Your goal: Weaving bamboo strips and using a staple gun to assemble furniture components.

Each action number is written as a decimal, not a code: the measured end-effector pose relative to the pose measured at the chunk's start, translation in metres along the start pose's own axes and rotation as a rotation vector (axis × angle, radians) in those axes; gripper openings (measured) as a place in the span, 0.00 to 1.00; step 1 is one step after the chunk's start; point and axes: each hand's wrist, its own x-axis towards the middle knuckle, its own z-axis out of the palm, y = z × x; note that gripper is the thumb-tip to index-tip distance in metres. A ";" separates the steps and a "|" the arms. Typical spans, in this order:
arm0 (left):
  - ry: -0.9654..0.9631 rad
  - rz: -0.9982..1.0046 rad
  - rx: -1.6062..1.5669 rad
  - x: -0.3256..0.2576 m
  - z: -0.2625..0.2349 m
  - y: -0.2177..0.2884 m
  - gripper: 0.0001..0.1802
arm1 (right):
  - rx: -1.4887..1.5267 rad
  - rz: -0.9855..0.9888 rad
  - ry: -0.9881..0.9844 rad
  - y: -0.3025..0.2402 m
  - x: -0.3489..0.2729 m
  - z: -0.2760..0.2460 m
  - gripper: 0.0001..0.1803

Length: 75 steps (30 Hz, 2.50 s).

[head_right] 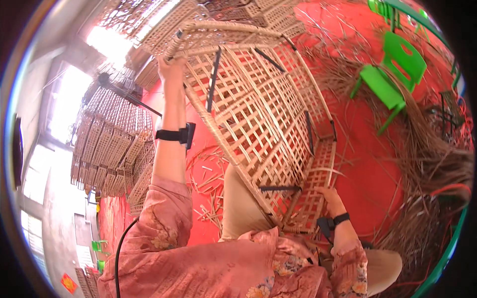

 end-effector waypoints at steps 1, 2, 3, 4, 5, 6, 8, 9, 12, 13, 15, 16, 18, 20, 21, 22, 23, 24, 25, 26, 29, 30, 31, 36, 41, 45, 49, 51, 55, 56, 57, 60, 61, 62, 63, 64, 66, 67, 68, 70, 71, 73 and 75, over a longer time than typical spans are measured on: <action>0.036 0.038 0.100 0.008 -0.003 -0.016 0.35 | 0.034 0.027 -0.030 -0.011 -0.003 -0.002 0.18; 0.076 0.047 0.105 0.014 -0.012 -0.024 0.35 | 0.062 0.056 -0.077 -0.021 -0.004 0.001 0.18; 0.115 0.033 0.158 0.018 -0.021 -0.032 0.36 | 0.031 0.042 -0.108 -0.029 -0.003 0.006 0.18; 0.148 0.013 0.200 0.018 -0.023 -0.035 0.38 | 0.080 0.057 -0.159 -0.034 -0.005 0.004 0.19; 0.056 -0.123 0.104 0.006 -0.027 -0.020 0.39 | 0.127 0.075 -0.210 -0.037 -0.007 0.000 0.19; -0.028 -0.249 0.000 -0.012 -0.029 -0.002 0.41 | 0.182 0.179 -0.197 -0.042 -0.017 -0.001 0.19; 0.197 -0.094 -0.026 -0.011 -0.028 -0.025 0.23 | 0.103 0.203 -0.192 -0.032 0.003 -0.016 0.19; 0.306 -0.021 0.159 0.014 -0.039 -0.076 0.23 | 0.065 0.190 -0.225 -0.029 0.013 -0.015 0.21; 0.115 -0.097 -0.060 -0.024 -0.030 -0.030 0.26 | 0.071 0.264 -0.240 -0.043 -0.012 -0.030 0.21; 0.154 -0.075 -0.057 -0.025 -0.044 -0.030 0.26 | 0.025 0.277 -0.236 -0.049 -0.012 -0.028 0.20; 0.186 -0.087 -0.031 -0.023 -0.052 -0.043 0.19 | -0.040 0.257 -0.221 -0.063 -0.009 -0.021 0.20; 0.203 -0.084 -0.030 -0.023 -0.056 -0.044 0.19 | -0.067 0.246 -0.212 -0.067 -0.007 -0.019 0.20; 0.185 -0.150 -0.075 -0.024 -0.062 -0.048 0.20 | -0.108 0.206 -0.192 -0.073 -0.002 -0.014 0.20; 0.229 -0.094 -0.093 -0.017 -0.064 -0.071 0.20 | -0.139 0.160 -0.160 -0.077 0.001 -0.009 0.20; 0.259 -0.036 -0.106 -0.013 -0.062 -0.085 0.20 | -0.151 0.135 -0.144 -0.076 0.000 -0.008 0.20; 0.263 -0.043 -0.109 -0.013 -0.058 -0.088 0.20 | -0.159 0.117 -0.129 -0.075 0.000 -0.008 0.20; 0.276 -0.026 -0.099 -0.012 -0.055 -0.091 0.20 | -0.169 0.095 -0.113 -0.074 -0.001 -0.008 0.20; 0.291 -0.010 -0.087 -0.011 -0.054 -0.094 0.20 | -0.177 0.076 -0.100 -0.074 -0.001 -0.009 0.20; 0.294 -0.019 -0.086 -0.013 -0.056 -0.090 0.20 | -0.182 0.065 -0.087 -0.073 -0.003 -0.010 0.20; 0.283 -0.071 -0.067 -0.015 -0.057 -0.086 0.19 | -0.187 0.054 -0.077 -0.072 -0.003 -0.012 0.20; 0.273 -0.120 -0.050 -0.017 -0.063 -0.078 0.18 | -0.214 0.021 -0.060 -0.078 -0.004 -0.020 0.19; 0.281 -0.151 -0.052 -0.018 -0.064 -0.076 0.18 | -0.226 0.017 -0.059 -0.081 -0.004 -0.024 0.19; 0.288 -0.181 -0.056 -0.019 -0.066 -0.073 0.18 | -0.242 0.020 -0.063 -0.085 -0.003 -0.027 0.19; 0.315 -0.168 -0.160 -0.021 -0.068 -0.087 0.15 | -0.355 0.123 -0.115 -0.111 0.003 -0.044 0.19; 0.306 -0.329 -0.088 -0.039 -0.088 -0.078 0.16 | -0.478 0.315 -0.166 -0.116 0.023 -0.055 0.19; 0.331 -0.257 -0.114 -0.049 -0.103 -0.108 0.16 | -0.546 0.452 -0.178 -0.093 0.062 -0.082 0.18; 0.348 -0.082 -0.167 -0.062 -0.119 -0.120 0.16 | -0.552 0.464 -0.161 -0.110 0.007 -0.006 0.17; 0.317 -0.078 -0.170 -0.067 -0.112 -0.098 0.17 | -0.511 0.465 -0.087 -0.087 0.012 -0.020 0.16; 0.027 -0.317 -0.116 -0.056 -0.133 -0.078 0.27 | -0.346 0.135 -0.192 -0.025 0.031 -0.057 0.13; 0.040 -0.063 0.114 -0.050 -0.139 -0.083 0.30 | -0.353 0.141 -0.193 -0.026 0.028 -0.042 0.13; 0.049 0.193 0.343 -0.046 -0.144 -0.087 0.34 | -0.401 0.266 -0.060 -0.028 0.030 -0.023 0.13; -0.119 0.264 0.470 -0.038 -0.139 -0.047 0.36 | -0.472 0.505 0.236 -0.028 0.028 0.000 0.14; -0.116 0.267 0.466 -0.033 -0.139 -0.040 0.36 | -0.446 0.455 0.153 -0.023 0.034 -0.015 0.14; -0.232 0.180 0.463 -0.027 -0.139 -0.036 0.35 | -0.420 0.408 0.069 -0.022 0.036 -0.020 0.14; -0.348 0.093 0.459 -0.019 -0.139 -0.034 0.35 | -0.421 0.405 0.068 -0.020 0.040 -0.022 0.14; -0.386 0.086 0.508 -0.011 -0.141 -0.035 0.36 | -0.335 0.380 0.129 -0.024 0.035 -0.013 0.13; -0.444 0.065 0.552 -0.002 -0.152 -0.039 0.36 | -0.249 0.351 0.180 -0.016 0.046 -0.021 0.12; -0.523 0.056 0.574 0.002 -0.148 -0.037 0.36 | -0.381 0.119 -0.010 -0.002 0.056 -0.049 0.12; -0.545 0.103 0.552 0.004 -0.148 -0.036 0.36 | -0.513 -0.114 -0.206 0.012 0.063 -0.071 0.12; -0.631 0.048 0.614 0.003 -0.145 -0.017 0.37 | -0.353 -0.074 -0.234 0.020 0.071 -0.075 0.12; -0.723 -0.015 0.661 0.003 -0.140 -0.010 0.37 | -0.199 -0.027 -0.247 0.019 0.073 -0.072 0.13; -0.725 0.106 0.825 0.005 -0.140 -0.022 0.33 | -0.201 0.285 0.312 -0.012 0.061 0.001 0.13; -0.799 0.171 1.007 0.007 -0.131 -0.023 0.28 | -0.579 0.327 0.449 -0.006 0.068 -0.010 0.11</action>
